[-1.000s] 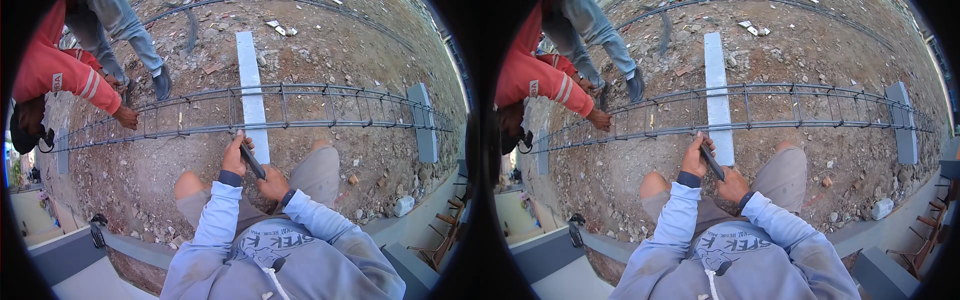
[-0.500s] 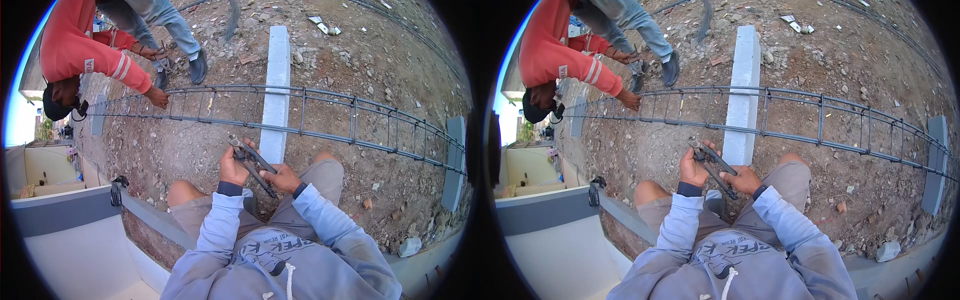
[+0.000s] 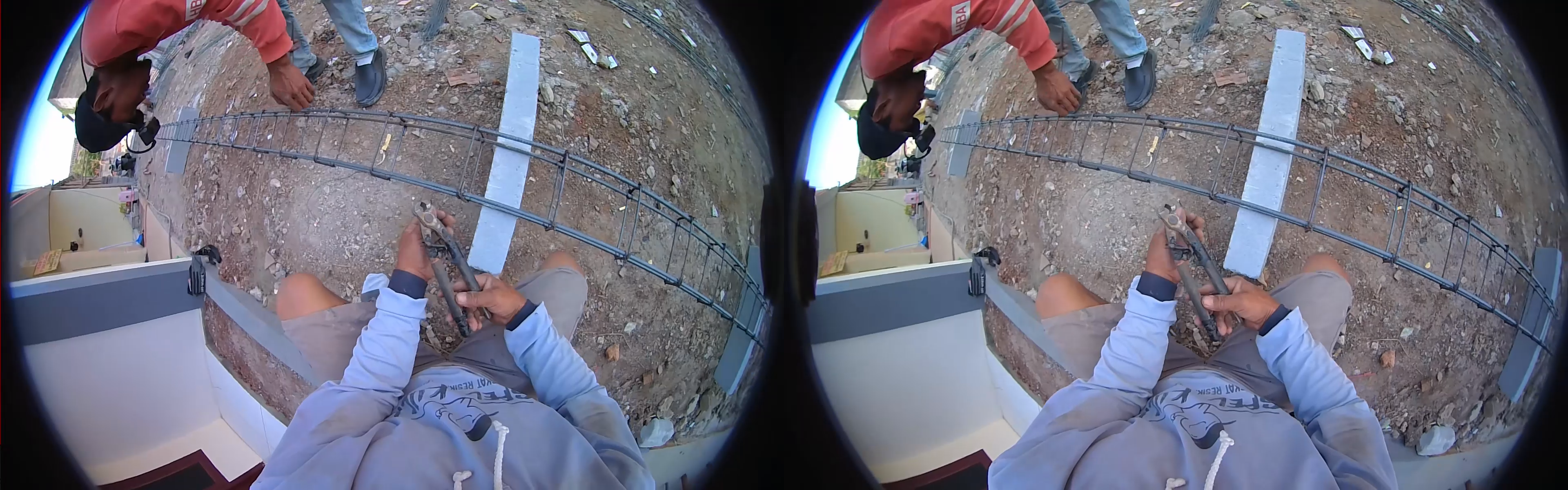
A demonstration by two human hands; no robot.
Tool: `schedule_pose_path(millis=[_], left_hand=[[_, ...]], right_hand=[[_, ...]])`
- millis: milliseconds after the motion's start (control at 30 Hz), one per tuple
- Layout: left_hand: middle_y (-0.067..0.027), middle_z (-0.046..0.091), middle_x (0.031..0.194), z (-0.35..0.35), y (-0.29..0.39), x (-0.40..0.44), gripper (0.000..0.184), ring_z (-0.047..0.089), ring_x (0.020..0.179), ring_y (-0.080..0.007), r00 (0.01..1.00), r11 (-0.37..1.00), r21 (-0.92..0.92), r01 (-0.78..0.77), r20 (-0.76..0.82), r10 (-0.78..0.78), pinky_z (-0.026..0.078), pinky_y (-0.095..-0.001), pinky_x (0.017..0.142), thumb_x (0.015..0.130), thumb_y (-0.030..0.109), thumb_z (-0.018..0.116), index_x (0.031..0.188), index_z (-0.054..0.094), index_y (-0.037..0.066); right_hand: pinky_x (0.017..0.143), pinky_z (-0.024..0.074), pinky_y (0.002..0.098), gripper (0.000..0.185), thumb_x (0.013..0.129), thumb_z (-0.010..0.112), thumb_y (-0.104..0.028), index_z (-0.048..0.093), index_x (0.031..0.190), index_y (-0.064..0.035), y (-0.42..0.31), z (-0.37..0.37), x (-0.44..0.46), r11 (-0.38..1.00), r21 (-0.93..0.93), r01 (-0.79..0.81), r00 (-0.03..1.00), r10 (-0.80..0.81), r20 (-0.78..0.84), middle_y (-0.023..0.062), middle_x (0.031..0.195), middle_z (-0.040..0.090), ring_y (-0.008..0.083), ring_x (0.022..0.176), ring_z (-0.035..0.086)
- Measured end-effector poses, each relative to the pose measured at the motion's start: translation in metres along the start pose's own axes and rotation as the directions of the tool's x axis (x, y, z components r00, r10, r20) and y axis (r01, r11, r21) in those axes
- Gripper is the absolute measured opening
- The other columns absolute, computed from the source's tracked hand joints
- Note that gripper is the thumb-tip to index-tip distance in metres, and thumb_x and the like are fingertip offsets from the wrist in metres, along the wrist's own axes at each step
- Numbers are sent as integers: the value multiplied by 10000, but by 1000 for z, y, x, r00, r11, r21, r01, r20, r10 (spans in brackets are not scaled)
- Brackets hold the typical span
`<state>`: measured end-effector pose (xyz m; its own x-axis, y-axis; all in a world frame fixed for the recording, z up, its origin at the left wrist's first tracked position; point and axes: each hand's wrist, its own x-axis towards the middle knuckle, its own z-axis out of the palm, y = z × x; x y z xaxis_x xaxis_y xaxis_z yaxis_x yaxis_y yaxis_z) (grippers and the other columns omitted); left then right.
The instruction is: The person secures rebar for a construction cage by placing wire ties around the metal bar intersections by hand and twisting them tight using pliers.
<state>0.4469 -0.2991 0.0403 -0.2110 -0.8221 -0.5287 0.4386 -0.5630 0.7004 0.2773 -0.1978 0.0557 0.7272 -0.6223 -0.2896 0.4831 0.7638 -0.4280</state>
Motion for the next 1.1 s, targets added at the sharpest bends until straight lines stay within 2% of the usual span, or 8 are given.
schedule_pose_path(millis=[133,233,367,467,733,900,1000,1100], left_hand=[[-10,593,756,-32,3,18,178,549,600,-84,937,896,435,-89,-269,224,458,-232,562,904,207,560,924,603,35],[15,549,677,-58,25,24,201,478,544,-65,925,743,668,-42,-256,282,401,-225,507,882,221,600,849,620,24],[21,524,648,-54,52,28,218,458,540,-59,942,783,616,-82,-208,262,387,-214,505,863,240,633,811,627,28],[15,537,648,-54,68,41,208,460,524,-58,969,834,533,-145,-95,229,368,-214,471,858,218,641,840,619,12],[17,537,648,-65,110,72,198,448,543,-54,1000,852,523,-21,-3,26,366,-213,505,839,218,670,801,616,31],[27,536,651,-86,120,80,183,490,567,-64,987,850,517,98,57,-149,408,-201,543,824,246,685,829,619,75],[27,530,640,-96,126,80,193,479,561,-63,973,859,491,144,88,-213,399,-207,535,827,251,683,820,619,68],[7,562,652,-98,130,82,233,493,569,-65,959,860,484,161,130,-252,394,-214,523,834,269,673,818,633,41]], right_hand=[[541,497,274,455,825,652,-269,547,1196,-27,-16,13,1,889,-439,133,915,-281,-291,141,877,662,143,660,638],[593,473,363,444,797,668,-308,584,1183,-105,-45,15,14,300,-935,-191,535,-767,-355,119,775,618,212,683,611],[673,443,403,521,730,710,-355,588,1169,-104,-80,15,29,54,-725,-687,254,-916,-310,109,818,556,278,780,565],[788,397,426,583,712,715,-372,565,1189,-71,-83,19,45,-121,-604,-788,264,-952,-154,116,932,547,288,932,518],[903,355,430,537,753,663,-194,486,1222,-2,-73,71,102,-54,-623,-780,177,-975,-137,149,1161,506,334,1101,457],[636,501,385,187,832,566,-139,632,944,-3,-23,80,188,342,-882,-325,229,-876,-425,135,741,641,270,653,634],[591,502,339,166,826,571,-132,640,888,5,-14,95,218,777,-629,26,225,-618,-754,122,719,654,206,600,638],[559,496,300,160,806,586,-133,654,854,5,-11,98,229,828,-561,-6,165,-553,-817,110,669,650,160,574,632]])
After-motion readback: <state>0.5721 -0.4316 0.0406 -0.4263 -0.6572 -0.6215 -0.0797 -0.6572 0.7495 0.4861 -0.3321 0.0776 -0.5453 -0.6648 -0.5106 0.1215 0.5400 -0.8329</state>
